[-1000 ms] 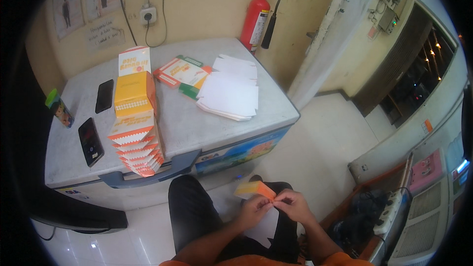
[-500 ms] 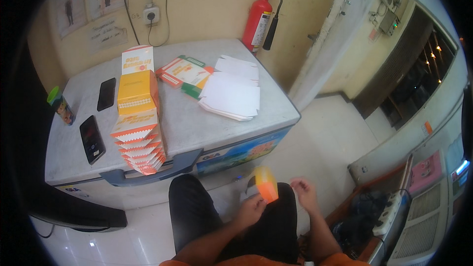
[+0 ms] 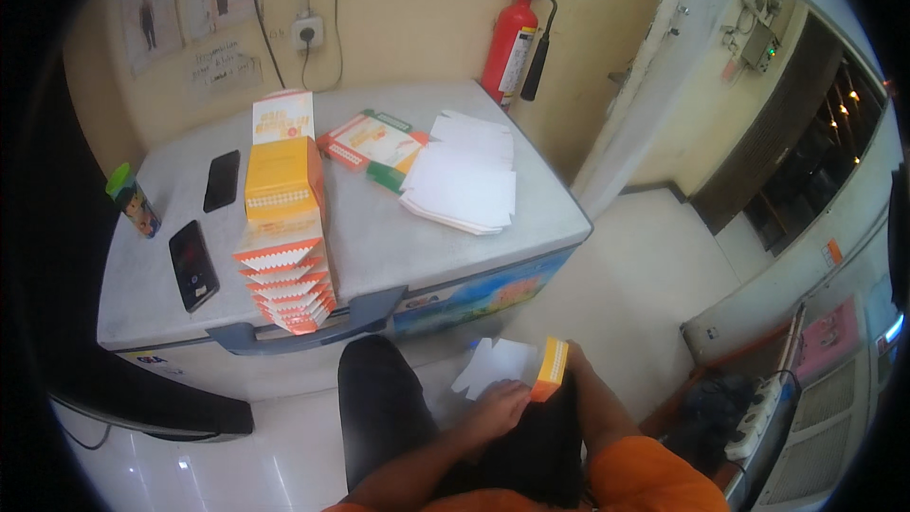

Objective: The person assembles small cardboard boxes by folding flat pieces into shape and stacking them on a freezer. They handle each box one at a time, folding edges and tucking flaps to form the final box.

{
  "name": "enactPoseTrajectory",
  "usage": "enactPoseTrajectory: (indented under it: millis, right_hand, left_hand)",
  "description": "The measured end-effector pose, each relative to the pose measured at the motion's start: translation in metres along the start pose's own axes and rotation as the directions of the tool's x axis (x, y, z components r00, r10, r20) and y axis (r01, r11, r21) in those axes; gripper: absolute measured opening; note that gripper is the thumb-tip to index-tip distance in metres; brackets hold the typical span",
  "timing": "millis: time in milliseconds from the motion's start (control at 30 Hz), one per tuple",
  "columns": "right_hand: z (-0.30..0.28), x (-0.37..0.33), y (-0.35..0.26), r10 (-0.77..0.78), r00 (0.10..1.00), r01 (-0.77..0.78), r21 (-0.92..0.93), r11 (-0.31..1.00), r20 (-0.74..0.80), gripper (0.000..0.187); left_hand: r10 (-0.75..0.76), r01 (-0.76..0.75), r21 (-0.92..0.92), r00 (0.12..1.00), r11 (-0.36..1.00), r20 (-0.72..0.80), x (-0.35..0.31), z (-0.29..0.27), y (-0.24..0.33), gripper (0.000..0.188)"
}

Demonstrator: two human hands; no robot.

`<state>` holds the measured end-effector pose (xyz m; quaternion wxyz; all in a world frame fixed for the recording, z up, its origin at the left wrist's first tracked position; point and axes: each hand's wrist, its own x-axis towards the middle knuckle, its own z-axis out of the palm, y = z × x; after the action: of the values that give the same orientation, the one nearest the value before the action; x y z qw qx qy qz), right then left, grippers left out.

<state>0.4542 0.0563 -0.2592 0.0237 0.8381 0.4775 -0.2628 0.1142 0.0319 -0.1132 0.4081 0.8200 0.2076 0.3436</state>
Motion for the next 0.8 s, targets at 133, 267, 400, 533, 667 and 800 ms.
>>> enactPoseTrajectory:
  millis: [133,267,400,533,667,800]
  right_hand:
    - [0.007,-0.012,-0.001,0.008,1.0,-0.007,-0.05,0.999,0.014,0.05]
    - [0.025,-0.015,0.01,0.0,1.0,0.0,0.024,1.0,-0.004,0.05]
    - [0.031,-0.003,0.024,0.002,1.0,-0.001,0.068,0.998,-0.01,0.049]
    - [0.027,0.004,0.023,0.012,0.999,-0.013,-0.015,1.0,-0.039,0.048]
    - [0.015,-0.002,0.006,0.038,0.999,-0.037,-0.144,0.989,0.004,0.046]
    - [-0.002,-0.022,-0.023,0.036,0.995,-0.03,0.072,0.997,-0.089,0.04]
  left_hand:
    - [0.059,-0.059,0.006,0.998,0.998,0.013,0.002,0.004,0.002,0.01]
    - [0.048,-0.048,-0.007,0.997,0.999,0.061,0.0,0.003,0.003,0.013]
    - [0.056,-0.055,-0.043,0.998,0.998,0.021,-0.002,0.002,0.001,0.013]
    - [0.045,-0.047,-0.056,0.998,0.997,-0.049,-0.002,0.0,-0.003,0.011]
    - [0.023,-0.023,-0.008,1.0,1.0,-0.012,-0.004,-0.001,-0.007,0.014]
    - [-0.021,0.022,0.043,1.0,0.999,-0.014,-0.007,-0.001,-0.011,0.021]
